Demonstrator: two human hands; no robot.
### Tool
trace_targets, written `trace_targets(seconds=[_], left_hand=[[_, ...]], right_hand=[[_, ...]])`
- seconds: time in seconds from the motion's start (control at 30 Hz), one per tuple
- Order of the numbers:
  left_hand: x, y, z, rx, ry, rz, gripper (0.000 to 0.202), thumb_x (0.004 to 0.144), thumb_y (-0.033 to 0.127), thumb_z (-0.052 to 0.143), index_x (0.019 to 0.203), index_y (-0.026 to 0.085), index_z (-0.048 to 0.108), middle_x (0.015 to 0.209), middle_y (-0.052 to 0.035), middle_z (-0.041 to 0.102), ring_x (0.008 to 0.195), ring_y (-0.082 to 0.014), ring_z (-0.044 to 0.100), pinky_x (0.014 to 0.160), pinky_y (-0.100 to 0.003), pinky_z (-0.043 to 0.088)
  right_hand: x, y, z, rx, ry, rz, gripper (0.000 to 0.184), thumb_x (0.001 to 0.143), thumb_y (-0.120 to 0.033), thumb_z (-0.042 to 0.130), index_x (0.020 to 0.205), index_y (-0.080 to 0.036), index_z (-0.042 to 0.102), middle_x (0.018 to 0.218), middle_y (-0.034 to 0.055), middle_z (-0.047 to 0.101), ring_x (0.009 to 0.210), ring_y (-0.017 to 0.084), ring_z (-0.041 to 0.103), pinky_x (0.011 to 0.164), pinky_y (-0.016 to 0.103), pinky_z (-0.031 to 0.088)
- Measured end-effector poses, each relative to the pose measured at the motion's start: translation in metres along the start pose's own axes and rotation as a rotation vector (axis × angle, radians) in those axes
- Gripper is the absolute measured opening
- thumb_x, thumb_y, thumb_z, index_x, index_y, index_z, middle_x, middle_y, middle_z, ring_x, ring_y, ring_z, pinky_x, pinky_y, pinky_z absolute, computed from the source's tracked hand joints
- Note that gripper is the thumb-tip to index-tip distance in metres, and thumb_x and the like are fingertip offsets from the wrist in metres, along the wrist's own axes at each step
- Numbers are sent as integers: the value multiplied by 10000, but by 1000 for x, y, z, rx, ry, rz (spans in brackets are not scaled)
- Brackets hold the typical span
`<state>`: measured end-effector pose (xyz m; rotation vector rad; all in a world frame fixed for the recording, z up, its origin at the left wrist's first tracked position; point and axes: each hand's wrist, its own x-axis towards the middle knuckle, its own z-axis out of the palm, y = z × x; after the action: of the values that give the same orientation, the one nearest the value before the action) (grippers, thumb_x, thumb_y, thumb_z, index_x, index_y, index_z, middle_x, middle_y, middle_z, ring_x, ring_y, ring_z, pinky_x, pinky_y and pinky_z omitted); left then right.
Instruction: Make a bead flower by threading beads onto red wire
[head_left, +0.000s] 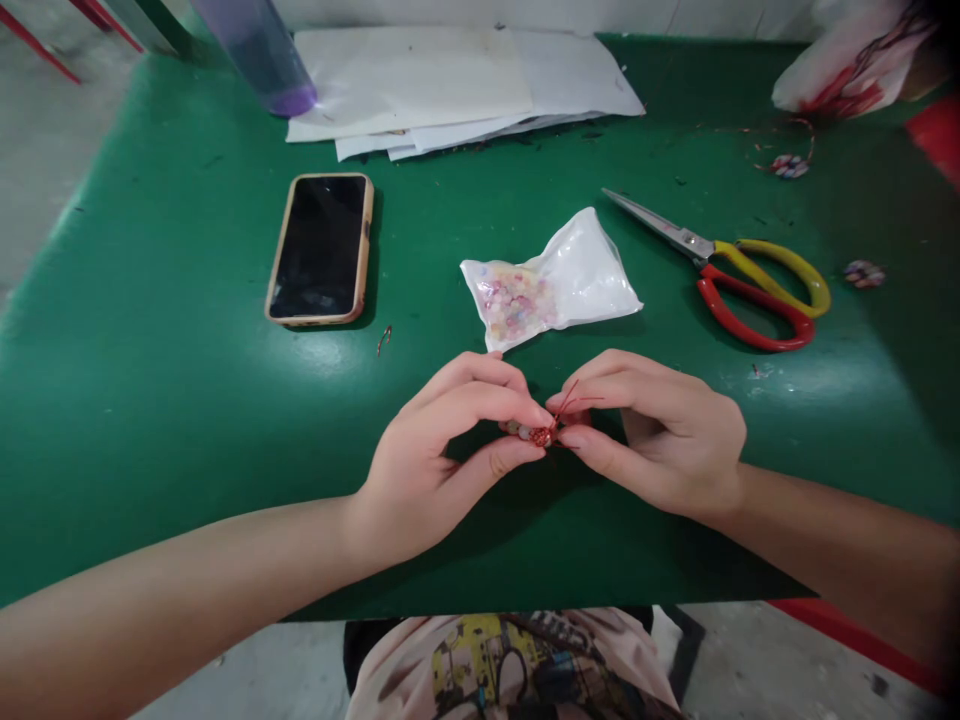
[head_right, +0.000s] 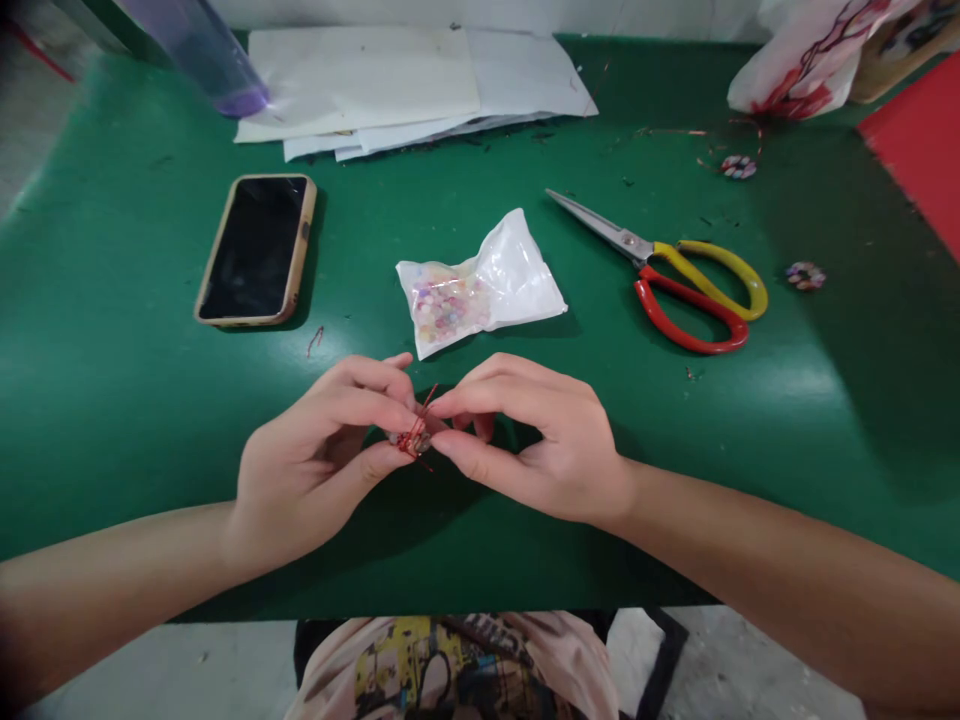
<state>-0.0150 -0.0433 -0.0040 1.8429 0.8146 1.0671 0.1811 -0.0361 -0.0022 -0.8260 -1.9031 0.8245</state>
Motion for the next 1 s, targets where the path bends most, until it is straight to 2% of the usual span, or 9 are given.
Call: trace_targets(seconds=[0.13,0.3,0.43,0.67,0.87,1.0], left_hand=[[1,-1,0,15,10,-17,145,821,131,609,922,234,595,865,19,677,834,-127,623,1082,-478,334],[1,-2,1,31,24,-34,150,811,166,630,932,235,577,898,22,695,862,-151,668,1117,-527,251],[0,-2,1,26,28,-56,159,807,170,637,932,220,552,904,11,696,886,-159,677,1117,-514,248],[3,2,-3,56,-34,-18,140,788,192,661,871,221,552,881,14,699,944,-188,667,1106,-532,231],[3,3,-5,68,-43,27,97,813,175,630,878,220,573,883,10,689,967,-175,654,1109,-511,237],[4,3,-5,93,-23,59,109,787,156,658,851,210,587,875,7,682,938,-169,660,1101,-490,264]], right_hand=[[2,-4,0,-35,-21,-19,163,776,-126,636,920,-203,652,826,33,672,718,126,631,600,255,536],[3,-6,-1,-38,-41,-26,157,793,-130,620,925,-207,651,817,31,666,677,111,626,559,235,528],[3,-6,-1,-51,-46,-59,139,780,-117,636,898,-189,643,817,37,672,696,110,637,590,229,541],[6,-9,-3,-119,-37,-139,131,770,-105,648,875,-181,630,802,33,673,705,99,634,628,208,554],[4,-11,-3,-62,9,-112,137,747,-83,668,820,-178,600,785,28,655,717,99,637,653,213,562],[3,-11,-3,-14,-6,-121,148,764,-82,650,753,-194,554,792,22,668,726,96,634,651,230,560]])
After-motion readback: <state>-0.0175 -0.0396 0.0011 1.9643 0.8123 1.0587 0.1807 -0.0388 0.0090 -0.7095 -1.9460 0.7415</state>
